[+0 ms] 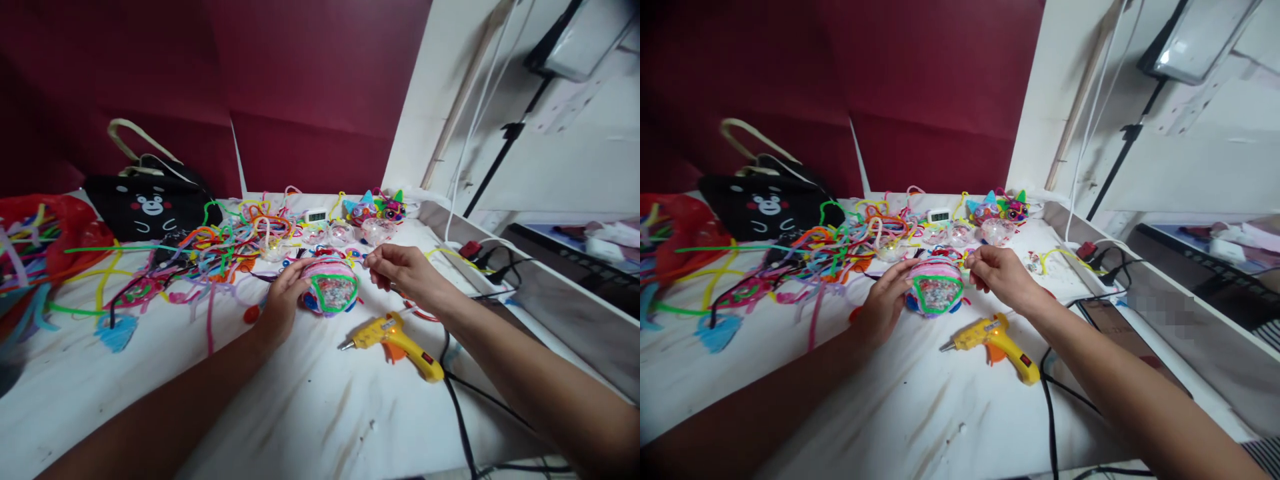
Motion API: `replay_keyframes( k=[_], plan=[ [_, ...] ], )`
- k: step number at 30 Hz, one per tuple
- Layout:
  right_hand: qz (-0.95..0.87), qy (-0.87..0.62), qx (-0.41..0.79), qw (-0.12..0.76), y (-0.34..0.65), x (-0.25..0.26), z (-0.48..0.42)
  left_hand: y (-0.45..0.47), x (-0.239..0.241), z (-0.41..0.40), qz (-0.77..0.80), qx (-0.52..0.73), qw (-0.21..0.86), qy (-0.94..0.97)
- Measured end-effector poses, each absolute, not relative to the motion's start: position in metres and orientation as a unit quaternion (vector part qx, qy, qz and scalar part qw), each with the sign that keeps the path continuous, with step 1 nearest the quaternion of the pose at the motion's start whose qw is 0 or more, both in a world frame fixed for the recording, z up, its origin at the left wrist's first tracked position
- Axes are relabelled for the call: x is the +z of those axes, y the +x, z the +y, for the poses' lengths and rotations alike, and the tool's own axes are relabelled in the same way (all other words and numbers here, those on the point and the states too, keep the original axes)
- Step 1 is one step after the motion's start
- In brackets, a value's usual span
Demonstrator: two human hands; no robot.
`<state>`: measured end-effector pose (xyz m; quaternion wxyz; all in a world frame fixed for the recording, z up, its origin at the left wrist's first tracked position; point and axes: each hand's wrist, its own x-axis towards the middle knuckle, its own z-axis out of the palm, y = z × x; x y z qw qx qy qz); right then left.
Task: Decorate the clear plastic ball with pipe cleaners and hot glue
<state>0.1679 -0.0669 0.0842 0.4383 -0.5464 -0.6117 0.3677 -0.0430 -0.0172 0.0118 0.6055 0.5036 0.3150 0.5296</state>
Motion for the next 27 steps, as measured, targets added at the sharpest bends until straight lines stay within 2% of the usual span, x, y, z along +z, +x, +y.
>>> replay_keyframes(
  k=[5, 11, 16, 22, 27],
  plan=[
    [-0.615, -0.551, 0.384, 0.413, 0.172, 0.064, -0.075, -0.044, 0.012, -0.019, 0.353, 0.533, 0.562, 0.525],
    [-0.657, -0.596, 0.244, 0.393, 0.171, 0.040, -0.070, -0.044, 0.015, -0.021, 0.366, 0.525, 0.550, 0.537],
    [-0.661, -0.581, 0.255, 0.400, 0.163, 0.032, -0.067, -0.044, 0.015, -0.021, 0.370, 0.519, 0.541, 0.548],
    [-0.657, -0.570, 0.251, 0.424, 0.159, 0.034, -0.070, -0.041, 0.016, -0.025, 0.368, 0.511, 0.599, 0.494],
    [-0.667, -0.577, 0.231, 0.412, 0.161, 0.038, -0.077, -0.034, 0.016, -0.031, 0.334, 0.514, 0.621, 0.488]
  ],
)
